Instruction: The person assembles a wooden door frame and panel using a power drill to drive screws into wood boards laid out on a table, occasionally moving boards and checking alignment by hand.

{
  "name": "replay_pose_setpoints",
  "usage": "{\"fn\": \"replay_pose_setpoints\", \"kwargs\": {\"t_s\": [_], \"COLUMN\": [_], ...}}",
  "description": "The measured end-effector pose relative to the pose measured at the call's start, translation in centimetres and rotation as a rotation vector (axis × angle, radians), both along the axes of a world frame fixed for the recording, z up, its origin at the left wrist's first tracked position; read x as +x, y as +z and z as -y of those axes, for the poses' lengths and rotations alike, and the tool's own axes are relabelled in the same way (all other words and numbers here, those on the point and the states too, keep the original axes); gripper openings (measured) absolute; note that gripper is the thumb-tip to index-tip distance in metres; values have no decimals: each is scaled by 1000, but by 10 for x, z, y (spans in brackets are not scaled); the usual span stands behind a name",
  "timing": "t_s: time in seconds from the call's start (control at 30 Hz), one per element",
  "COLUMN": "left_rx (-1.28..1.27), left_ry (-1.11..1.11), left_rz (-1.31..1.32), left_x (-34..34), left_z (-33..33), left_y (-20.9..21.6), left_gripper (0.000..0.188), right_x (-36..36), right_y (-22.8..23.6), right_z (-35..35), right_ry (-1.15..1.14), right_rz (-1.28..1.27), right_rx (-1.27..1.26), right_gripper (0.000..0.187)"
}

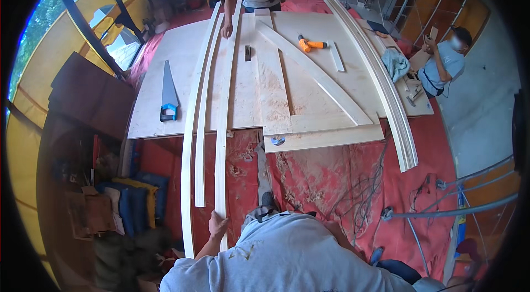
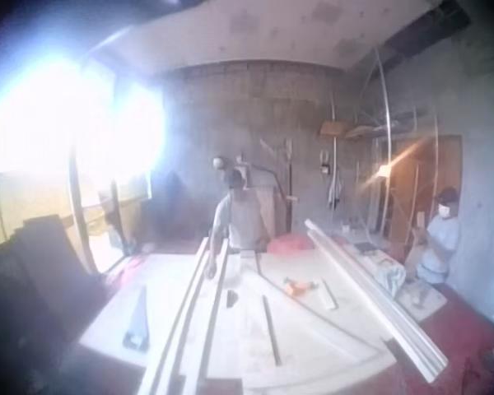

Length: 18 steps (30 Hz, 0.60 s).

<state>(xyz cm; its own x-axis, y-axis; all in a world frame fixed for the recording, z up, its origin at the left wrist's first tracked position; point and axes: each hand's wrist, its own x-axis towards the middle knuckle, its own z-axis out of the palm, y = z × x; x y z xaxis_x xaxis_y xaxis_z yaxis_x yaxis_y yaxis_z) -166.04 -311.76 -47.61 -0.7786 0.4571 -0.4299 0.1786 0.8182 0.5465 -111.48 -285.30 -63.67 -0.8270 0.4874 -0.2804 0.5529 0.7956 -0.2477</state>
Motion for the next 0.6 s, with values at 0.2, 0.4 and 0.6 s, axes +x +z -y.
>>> {"fn": "replay_pose_setpoints", "kwargs": {"t_s": [0.2,0.4,0.6], "left_rx": [-35,5,115], "left_ry": [46,61,85], "left_rz": [-17,-15,-105], "left_x": [-2,3,8], "left_z": [21,14,25], "left_y": [-5,-7,-12], "left_gripper": [62,69,79], "right_x": [-86,-110,-95], "right_y": [69,103,116], "right_z": [-50,-67,-14], "right_ry": [-1193,-1163,-1124], "right_rz": [-329,-261,-227], "right_rx": [-1185,-1093,-1036], "right_gripper": [23,32,35]}}
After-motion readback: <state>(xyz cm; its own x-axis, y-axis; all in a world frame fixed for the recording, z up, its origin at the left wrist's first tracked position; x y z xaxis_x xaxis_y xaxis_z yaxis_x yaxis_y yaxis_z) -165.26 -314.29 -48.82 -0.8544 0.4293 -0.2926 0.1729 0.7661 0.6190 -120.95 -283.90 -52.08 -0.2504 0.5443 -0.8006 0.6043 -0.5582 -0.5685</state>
